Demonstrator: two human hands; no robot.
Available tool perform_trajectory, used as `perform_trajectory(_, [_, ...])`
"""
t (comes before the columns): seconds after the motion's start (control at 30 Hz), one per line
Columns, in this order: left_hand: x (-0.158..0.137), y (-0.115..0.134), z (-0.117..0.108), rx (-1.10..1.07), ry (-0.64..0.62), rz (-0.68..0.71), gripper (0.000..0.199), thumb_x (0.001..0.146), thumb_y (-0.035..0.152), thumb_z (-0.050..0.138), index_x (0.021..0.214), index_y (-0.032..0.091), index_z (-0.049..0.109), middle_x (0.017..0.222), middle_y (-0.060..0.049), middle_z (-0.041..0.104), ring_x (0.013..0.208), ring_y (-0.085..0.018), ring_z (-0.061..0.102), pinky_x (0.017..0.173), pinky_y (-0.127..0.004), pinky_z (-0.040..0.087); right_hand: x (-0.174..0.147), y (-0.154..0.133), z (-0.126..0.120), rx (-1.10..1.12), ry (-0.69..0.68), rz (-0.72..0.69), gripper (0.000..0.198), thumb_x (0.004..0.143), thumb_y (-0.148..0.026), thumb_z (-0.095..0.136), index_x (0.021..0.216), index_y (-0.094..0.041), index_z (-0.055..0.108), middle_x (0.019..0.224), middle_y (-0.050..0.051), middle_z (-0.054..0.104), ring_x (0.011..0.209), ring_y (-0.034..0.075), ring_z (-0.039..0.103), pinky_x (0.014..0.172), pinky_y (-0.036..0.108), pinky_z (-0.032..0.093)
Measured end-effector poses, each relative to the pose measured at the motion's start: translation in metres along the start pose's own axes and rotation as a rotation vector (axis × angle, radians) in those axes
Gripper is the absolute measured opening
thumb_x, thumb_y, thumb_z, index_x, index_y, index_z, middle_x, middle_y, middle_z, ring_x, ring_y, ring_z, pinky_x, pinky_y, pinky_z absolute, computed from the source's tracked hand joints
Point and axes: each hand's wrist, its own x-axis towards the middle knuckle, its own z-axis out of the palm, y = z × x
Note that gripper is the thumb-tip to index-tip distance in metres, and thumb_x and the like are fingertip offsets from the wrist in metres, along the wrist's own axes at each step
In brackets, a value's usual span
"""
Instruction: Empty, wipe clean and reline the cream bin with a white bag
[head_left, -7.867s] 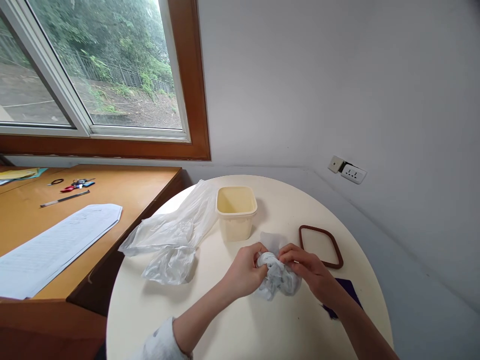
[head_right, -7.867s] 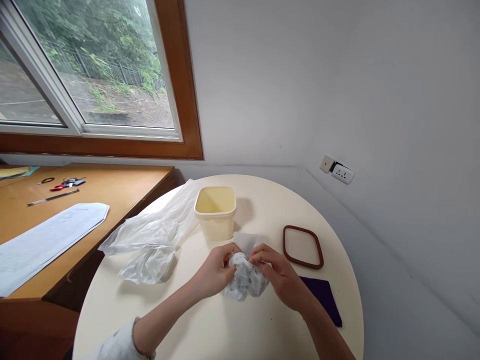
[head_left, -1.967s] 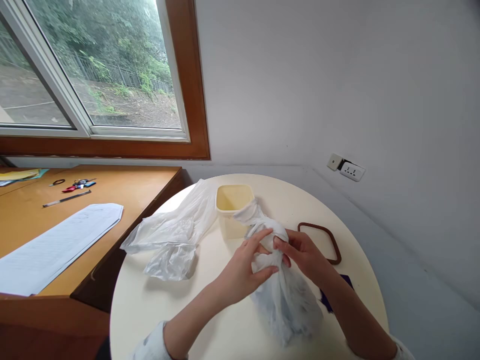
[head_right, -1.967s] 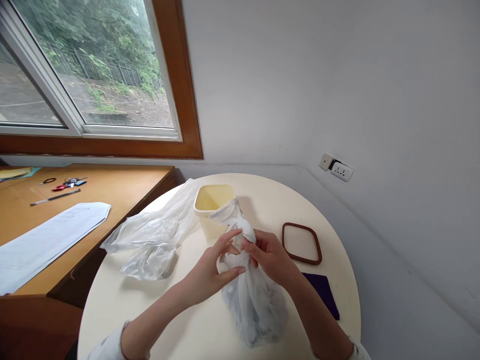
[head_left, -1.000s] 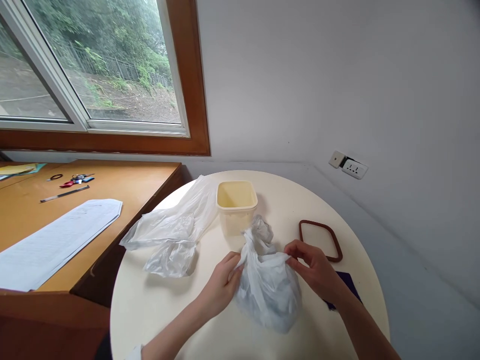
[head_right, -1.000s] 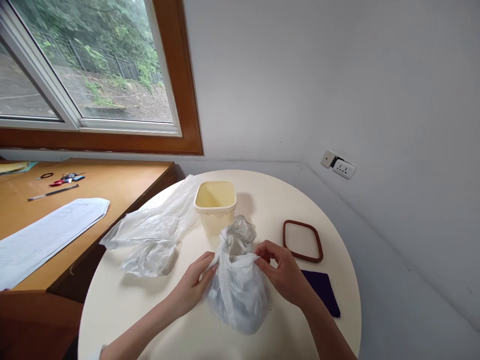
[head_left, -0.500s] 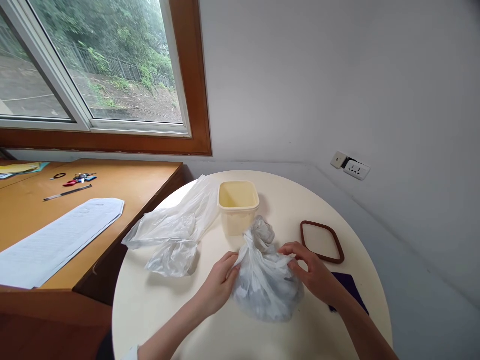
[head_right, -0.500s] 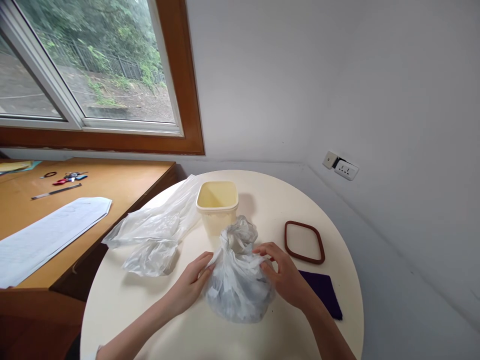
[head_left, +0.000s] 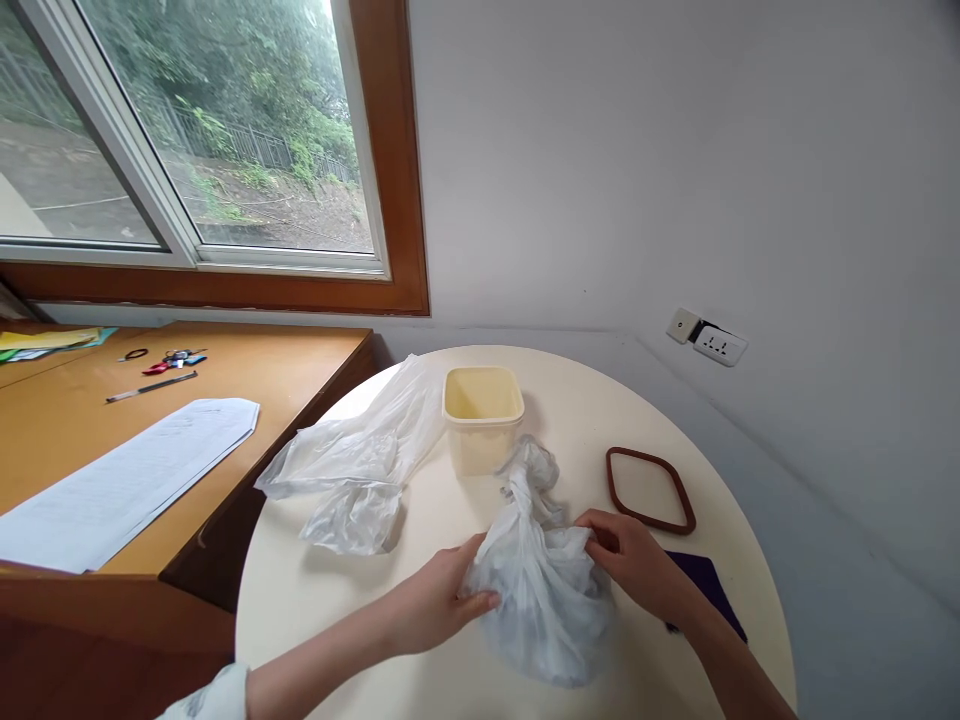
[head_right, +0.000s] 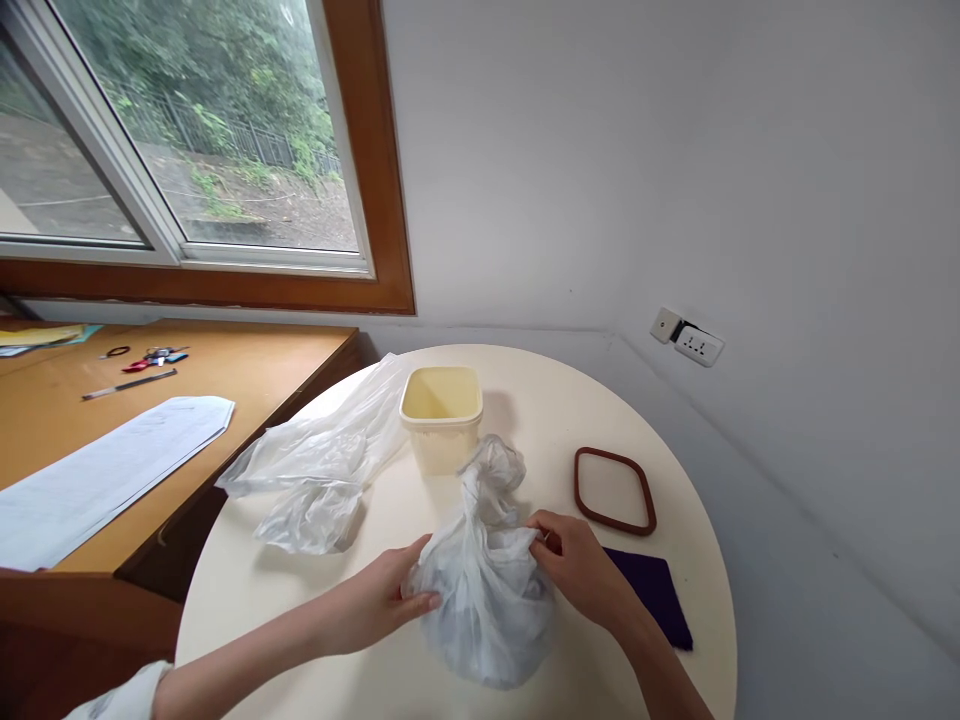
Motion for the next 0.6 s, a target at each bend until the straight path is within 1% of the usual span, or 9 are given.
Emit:
perform_trajectory(0.13, [0.007,0.0,0.006,-0.094,-0.017,-0.035,0.041,0.084,0.043,0.042,0.12,0.023,0.045,0.082,-0.003,0.06,0.064,-0.015,0.054,0.052,-0.023,0.044,0.003,-0.006,0.003,0.169,-0.017,-0.017,0.022,0.081,-0.034,0.046,0.075,-0.017,0.058,0.071,0.001,0.058,0.067,0.014,0.052,0.059,0.024,0.039])
perform_trajectory(0.2, [0.009,0.004,0.004,-0.112,-0.012,-0.033,0.041,0.085,0.043,0.04,0.12,0.023,0.044,0.078,-0.002,0.058,0.061,-0.014,0.052,0.05,-0.022,0.044,0.003,-0.01,0.001,0.265,-0.036,-0.016,0.022,0.08,-0.036,0.047,0.076,-0.018,0.059,0.069,0.001,0.057,0.068,0.015,0.053,0.059,0.025,0.04])
perform_trajectory(0.27, [0.009,0.012,0.0,-0.104,-0.005,-0.02,0.038,0.086,0.043,0.039,0.117,0.022,0.046,0.076,-0.002,0.057,0.059,-0.013,0.052,0.05,-0.022,0.044,0.003,-0.015,-0.002,0.329,-0.034,-0.014,0.023,0.079,-0.038,0.049,0.078,-0.018,0.06,0.068,0.001,0.057,0.069,0.016,0.054,0.06,0.025,0.041])
perform_trajectory(0.4, [0.009,0.037,-0.013,-0.067,0.009,0.007,0.033,0.086,0.043,0.038,0.107,0.022,0.051,0.074,-0.002,0.056,0.059,-0.013,0.052,0.049,-0.022,0.044,0.006,-0.023,-0.013,0.386,0.022,-0.021,0.026,0.076,-0.042,0.055,0.081,-0.018,0.063,0.072,0.002,0.061,0.071,0.017,0.055,0.063,0.026,0.042])
perform_trajectory(0.5, [0.012,0.061,-0.029,-0.008,0.038,0.044,0.034,0.085,0.043,0.039,0.11,0.022,0.051,0.08,-0.003,0.059,0.062,-0.014,0.053,0.048,-0.022,0.044,0.012,-0.029,-0.025,0.441,0.068,-0.034,0.027,0.072,-0.043,0.06,0.082,-0.017,0.064,0.07,0.002,0.061,0.066,0.015,0.055,0.06,0.026,0.042])
perform_trajectory(0.6, [0.021,0.089,-0.049,0.069,0.044,0.067,0.033,0.085,0.042,0.041,0.109,0.022,0.052,0.078,-0.003,0.059,0.058,-0.013,0.053,0.048,-0.021,0.044,0.022,-0.04,-0.044,0.51,0.118,-0.043,0.026,0.069,-0.04,0.064,0.083,-0.018,0.063,0.067,0.001,0.059,0.059,0.014,0.053,0.054,0.025,0.041])
